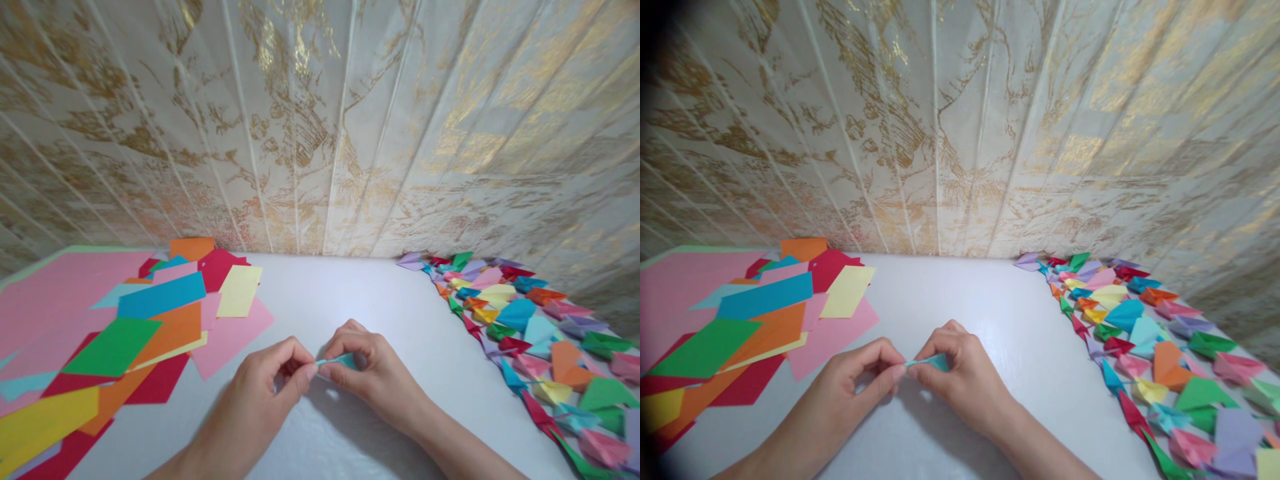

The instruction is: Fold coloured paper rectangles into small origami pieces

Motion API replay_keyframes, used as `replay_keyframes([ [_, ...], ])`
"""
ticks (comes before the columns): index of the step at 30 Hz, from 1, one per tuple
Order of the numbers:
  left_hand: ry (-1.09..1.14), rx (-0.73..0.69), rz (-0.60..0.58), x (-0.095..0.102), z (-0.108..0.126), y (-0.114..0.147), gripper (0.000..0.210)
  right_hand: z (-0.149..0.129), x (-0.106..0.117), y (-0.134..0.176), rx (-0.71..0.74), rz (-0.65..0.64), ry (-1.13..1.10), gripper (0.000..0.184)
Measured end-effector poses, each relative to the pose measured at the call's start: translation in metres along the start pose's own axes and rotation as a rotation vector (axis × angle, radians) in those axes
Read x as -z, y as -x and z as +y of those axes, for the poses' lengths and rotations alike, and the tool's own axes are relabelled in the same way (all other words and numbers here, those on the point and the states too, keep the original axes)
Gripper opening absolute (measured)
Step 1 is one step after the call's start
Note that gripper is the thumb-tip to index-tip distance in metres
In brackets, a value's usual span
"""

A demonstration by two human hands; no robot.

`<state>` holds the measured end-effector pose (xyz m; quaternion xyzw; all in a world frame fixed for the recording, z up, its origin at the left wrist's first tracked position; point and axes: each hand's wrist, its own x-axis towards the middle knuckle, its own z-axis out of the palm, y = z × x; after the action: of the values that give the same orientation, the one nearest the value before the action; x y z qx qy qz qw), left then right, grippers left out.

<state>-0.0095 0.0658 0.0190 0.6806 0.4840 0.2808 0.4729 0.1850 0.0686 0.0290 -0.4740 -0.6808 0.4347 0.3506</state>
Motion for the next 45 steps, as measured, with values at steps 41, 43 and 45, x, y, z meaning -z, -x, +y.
replay_keyframes([
  [41,-0.146,-0.192,0.06,0.003,-0.006,-0.003,0.01,-0.003,-0.003,0.004,0.059,0.041,0.149,0.021],
  [43,-0.222,-0.279,0.058,0.006,-0.007,-0.003,0.013,-0.005,-0.002,0.004,0.016,0.011,0.129,0.022],
  [45,-0.267,-0.359,0.068,0.008,-0.009,-0.002,0.013,-0.007,-0.001,0.004,0.039,0.004,0.162,0.022],
])
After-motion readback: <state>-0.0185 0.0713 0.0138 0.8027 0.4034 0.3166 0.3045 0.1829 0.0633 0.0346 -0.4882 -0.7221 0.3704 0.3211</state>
